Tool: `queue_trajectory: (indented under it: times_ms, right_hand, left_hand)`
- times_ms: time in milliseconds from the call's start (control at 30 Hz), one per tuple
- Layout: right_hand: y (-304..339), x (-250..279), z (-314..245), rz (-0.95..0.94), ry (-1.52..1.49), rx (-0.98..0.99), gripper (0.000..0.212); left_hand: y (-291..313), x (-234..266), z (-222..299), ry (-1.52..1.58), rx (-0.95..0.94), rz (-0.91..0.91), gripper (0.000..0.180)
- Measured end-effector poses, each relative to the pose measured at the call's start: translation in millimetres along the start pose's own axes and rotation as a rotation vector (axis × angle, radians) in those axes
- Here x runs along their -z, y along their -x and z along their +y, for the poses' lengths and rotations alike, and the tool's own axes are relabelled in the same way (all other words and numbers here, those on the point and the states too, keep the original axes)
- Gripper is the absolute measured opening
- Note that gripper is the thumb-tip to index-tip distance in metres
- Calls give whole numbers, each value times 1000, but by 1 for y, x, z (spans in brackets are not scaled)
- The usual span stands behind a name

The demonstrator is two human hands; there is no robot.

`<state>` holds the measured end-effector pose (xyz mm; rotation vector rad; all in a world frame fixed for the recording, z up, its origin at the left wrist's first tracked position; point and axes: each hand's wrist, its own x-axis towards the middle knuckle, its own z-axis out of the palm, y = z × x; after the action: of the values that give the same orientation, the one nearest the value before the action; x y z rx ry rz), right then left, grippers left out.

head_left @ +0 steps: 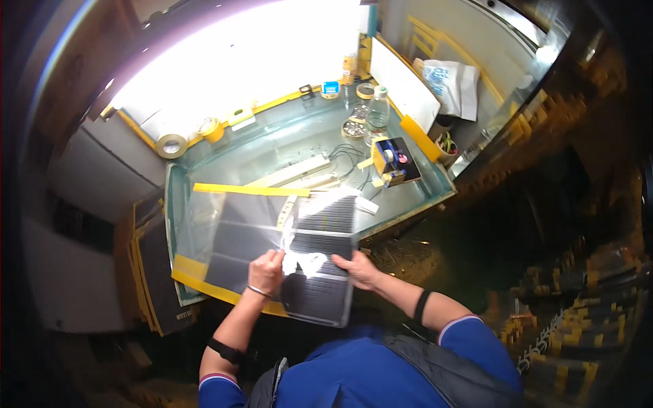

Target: Inspecting and manually adjusting small components on solar panel sheets using a precision tool and cleaning them with a cloth.

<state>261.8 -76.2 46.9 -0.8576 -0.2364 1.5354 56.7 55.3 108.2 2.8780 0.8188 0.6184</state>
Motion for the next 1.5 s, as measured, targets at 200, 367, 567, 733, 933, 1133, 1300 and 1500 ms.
queue_trajectory:
  times_ms: [200,367,567,733,933,1133,1300,1500]
  right_hand:
    - [-75,-65,50,-60,208,-276,38]
    - [-69,10,-38,310,1646,672,32]
    - [-57,76,-94,519,1830,820,21]
    - [-24,73,-131,215,1733,1196,6]
    - [-21,44,-248,849,1929,1322,64]
    - [-48,-33,-112,-35,1530,821,46]
    - [-99,-33,-33,200,1330,166,46]
    - [-78,-61,36,34,909,-343,32]
  left_hand:
    - [-24,21,38,92,50,-16,7]
    - [13,34,-17,116,284,4,7]
    - [54,9,8,285,349,-159,21]
    - [136,10,3,166,725,279,31]
    - [169,-10,-21,1330,1859,450,54]
    - [163,9,-9,1468,1558,403,33]
    - [227,42,-38,1451,1384,227,32]
    - [302,59,-110,1524,1196,106,30]
